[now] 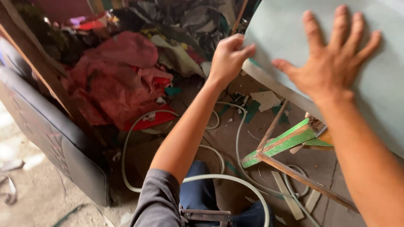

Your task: Using a pneumatic stapler to attach fabric to a furniture frame at an upholstery station.

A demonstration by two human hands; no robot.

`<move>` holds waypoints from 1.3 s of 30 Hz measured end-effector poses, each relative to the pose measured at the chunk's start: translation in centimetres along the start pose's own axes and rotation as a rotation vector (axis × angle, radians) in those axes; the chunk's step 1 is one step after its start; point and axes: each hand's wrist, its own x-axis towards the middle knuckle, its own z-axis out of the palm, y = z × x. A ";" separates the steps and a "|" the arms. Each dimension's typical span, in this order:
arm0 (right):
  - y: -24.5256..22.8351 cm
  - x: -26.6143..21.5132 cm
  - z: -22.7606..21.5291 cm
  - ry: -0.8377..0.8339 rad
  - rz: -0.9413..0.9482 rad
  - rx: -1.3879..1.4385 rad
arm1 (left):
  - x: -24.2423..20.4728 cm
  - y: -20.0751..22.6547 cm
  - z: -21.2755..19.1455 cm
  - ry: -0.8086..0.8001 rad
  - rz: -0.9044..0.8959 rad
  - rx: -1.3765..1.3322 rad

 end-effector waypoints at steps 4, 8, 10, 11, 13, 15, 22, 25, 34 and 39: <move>2.3 1.7 0.2 0.107 -0.124 -0.138 | 2.2 1.4 0.0 0.117 0.238 0.128; 1.6 1.2 0.0 0.183 -0.156 -0.159 | 1.7 -1.7 0.0 0.057 0.178 0.129; 0.0 0.3 -0.1 0.167 -0.134 -0.096 | 0.6 -3.1 0.1 -0.001 0.106 0.051; -0.7 -0.2 -0.1 0.147 -0.115 -0.024 | 0.0 -3.8 0.2 -0.060 0.028 -0.021; -2.1 -1.4 -0.2 0.184 -0.137 -0.031 | -0.3 -5.0 1.1 -0.047 -0.006 0.014; -3.1 -2.4 0.1 0.223 -0.170 -0.031 | -0.3 -6.7 2.2 -0.023 -0.040 0.055; -4.3 -2.8 1.1 0.193 -0.120 -0.083 | -0.1 -8.2 4.2 0.084 -0.065 0.141; -5.2 -1.6 1.3 0.190 -0.124 -0.013 | 0.1 -7.8 4.2 0.101 -0.018 0.222; -6.8 0.4 2.0 0.170 -0.204 -0.054 | 1.4 -6.8 2.9 -0.014 0.131 0.276; -7.0 0.5 2.1 0.119 -0.146 -0.095 | 1.5 -5.4 3.0 -0.060 0.144 0.210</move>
